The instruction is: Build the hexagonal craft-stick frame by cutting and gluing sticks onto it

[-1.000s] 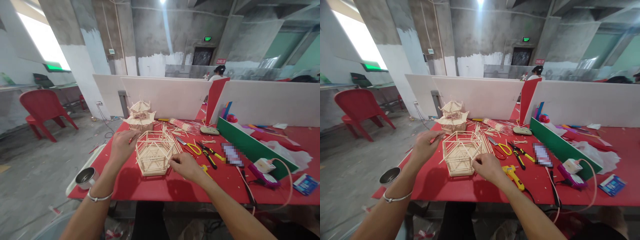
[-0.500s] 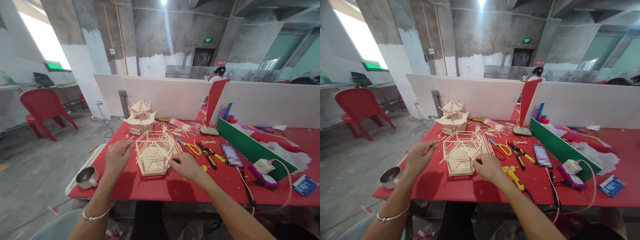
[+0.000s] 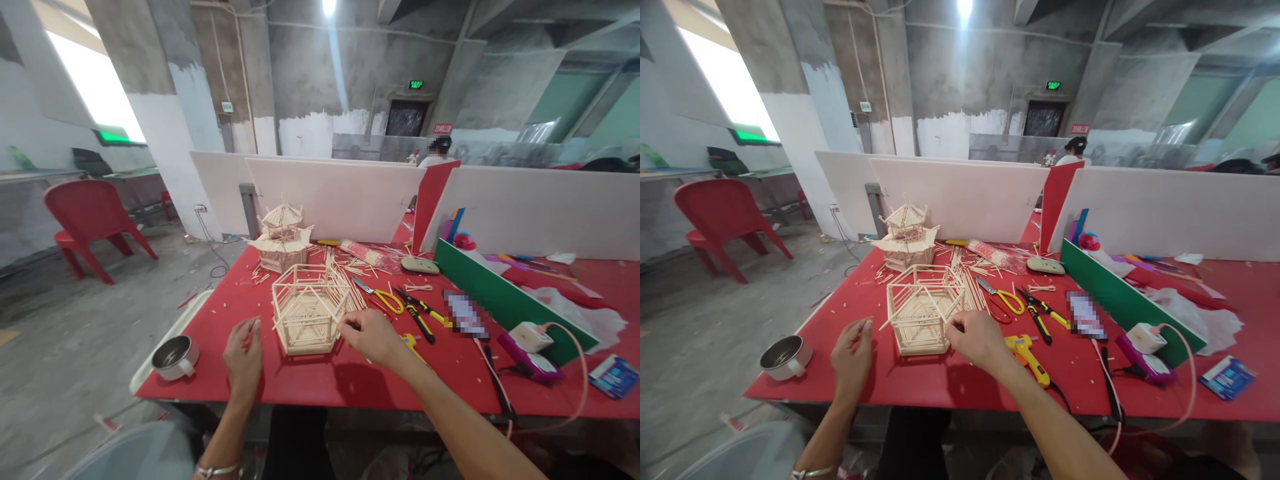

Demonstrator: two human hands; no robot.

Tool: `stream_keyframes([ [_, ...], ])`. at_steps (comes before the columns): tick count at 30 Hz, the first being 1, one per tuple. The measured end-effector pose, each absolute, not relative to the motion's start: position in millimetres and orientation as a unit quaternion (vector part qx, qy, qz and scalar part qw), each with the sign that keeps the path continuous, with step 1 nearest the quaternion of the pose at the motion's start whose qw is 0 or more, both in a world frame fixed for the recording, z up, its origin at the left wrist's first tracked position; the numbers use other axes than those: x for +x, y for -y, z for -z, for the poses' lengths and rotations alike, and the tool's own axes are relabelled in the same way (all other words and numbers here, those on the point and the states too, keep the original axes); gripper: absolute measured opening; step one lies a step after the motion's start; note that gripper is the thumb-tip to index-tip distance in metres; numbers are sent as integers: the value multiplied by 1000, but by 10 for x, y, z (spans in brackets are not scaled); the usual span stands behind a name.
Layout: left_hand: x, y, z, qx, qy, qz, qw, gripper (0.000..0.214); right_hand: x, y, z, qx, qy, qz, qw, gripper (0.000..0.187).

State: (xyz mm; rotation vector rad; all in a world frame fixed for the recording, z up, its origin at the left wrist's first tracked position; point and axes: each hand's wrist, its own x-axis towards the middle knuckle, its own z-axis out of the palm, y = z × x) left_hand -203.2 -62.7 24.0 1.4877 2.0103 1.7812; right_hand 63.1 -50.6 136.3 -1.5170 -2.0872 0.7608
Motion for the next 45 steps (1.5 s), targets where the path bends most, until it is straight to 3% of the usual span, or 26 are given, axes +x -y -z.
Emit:
stream_keyframes([
  [8, -2062, 598, 16, 488, -653, -576, 63, 34, 631, 496, -1343, -548, 756, -276, 228, 24],
  [45, -2037, 601, 23, 508, -655, -551, 99, 33, 630, 514, -1358, -551, 756, -275, 223, 25],
])
